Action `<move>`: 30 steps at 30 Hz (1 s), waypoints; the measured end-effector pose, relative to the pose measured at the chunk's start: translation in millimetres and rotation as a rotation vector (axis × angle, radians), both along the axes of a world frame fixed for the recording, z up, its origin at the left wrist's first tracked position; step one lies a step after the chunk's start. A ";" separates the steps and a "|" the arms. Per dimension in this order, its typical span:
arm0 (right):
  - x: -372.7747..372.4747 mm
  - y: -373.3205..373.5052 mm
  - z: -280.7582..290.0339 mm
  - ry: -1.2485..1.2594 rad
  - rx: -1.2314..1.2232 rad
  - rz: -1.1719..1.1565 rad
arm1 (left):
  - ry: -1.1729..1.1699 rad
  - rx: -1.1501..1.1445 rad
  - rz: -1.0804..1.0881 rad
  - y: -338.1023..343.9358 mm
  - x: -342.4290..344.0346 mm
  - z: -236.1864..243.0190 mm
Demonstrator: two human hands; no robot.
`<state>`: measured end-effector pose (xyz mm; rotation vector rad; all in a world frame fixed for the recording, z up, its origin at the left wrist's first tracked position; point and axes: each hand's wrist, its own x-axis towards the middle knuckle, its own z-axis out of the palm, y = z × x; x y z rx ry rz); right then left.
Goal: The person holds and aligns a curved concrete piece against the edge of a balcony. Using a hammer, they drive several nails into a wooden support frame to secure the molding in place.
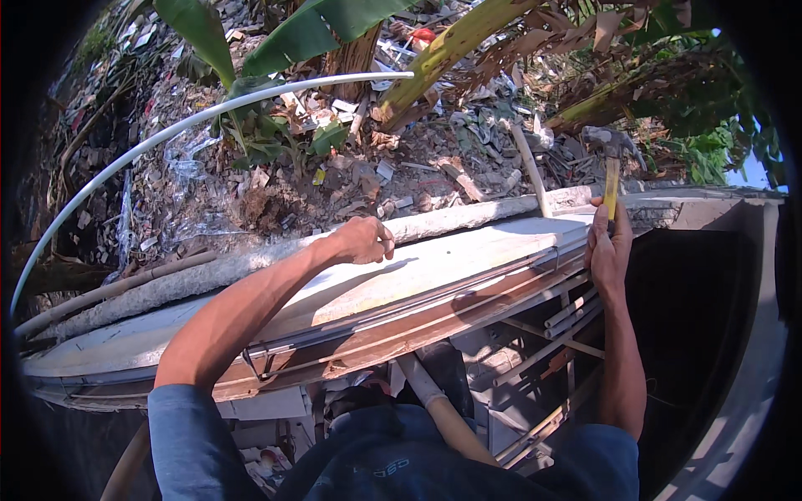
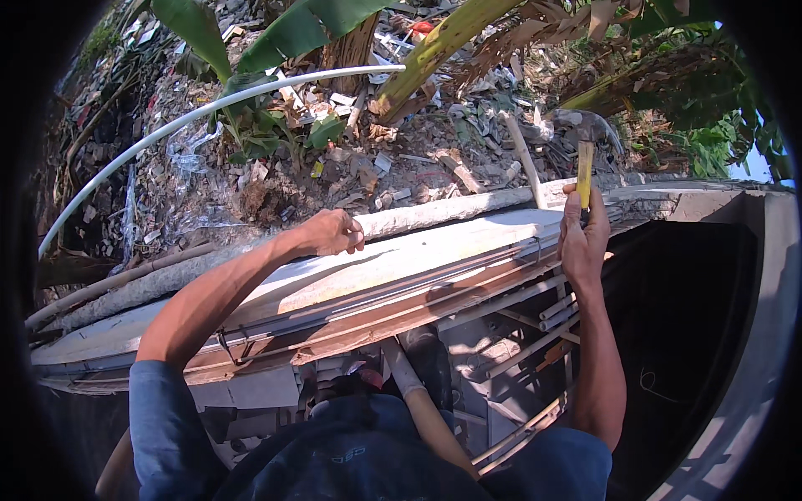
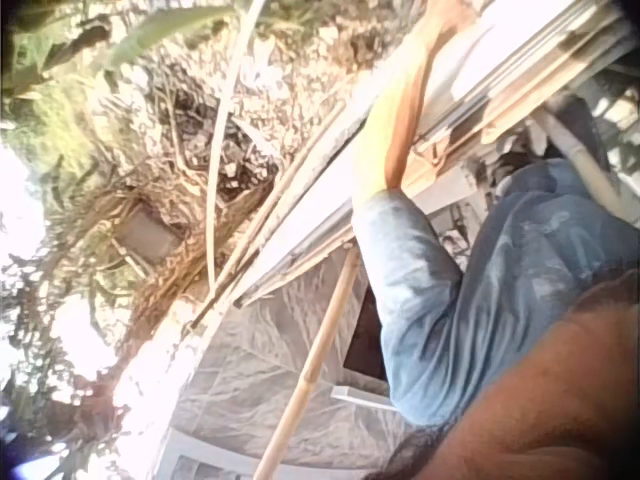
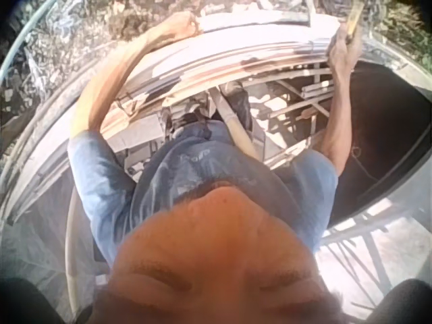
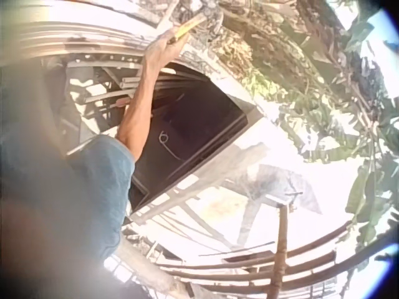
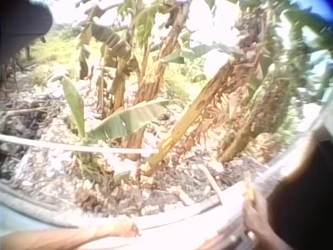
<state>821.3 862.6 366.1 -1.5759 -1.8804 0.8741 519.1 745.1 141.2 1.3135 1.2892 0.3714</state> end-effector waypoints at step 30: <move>120.4 -74.3 -48.0 0.221 -0.123 -0.369 | -0.366 -0.133 0.269 93.1 139.4 -52.4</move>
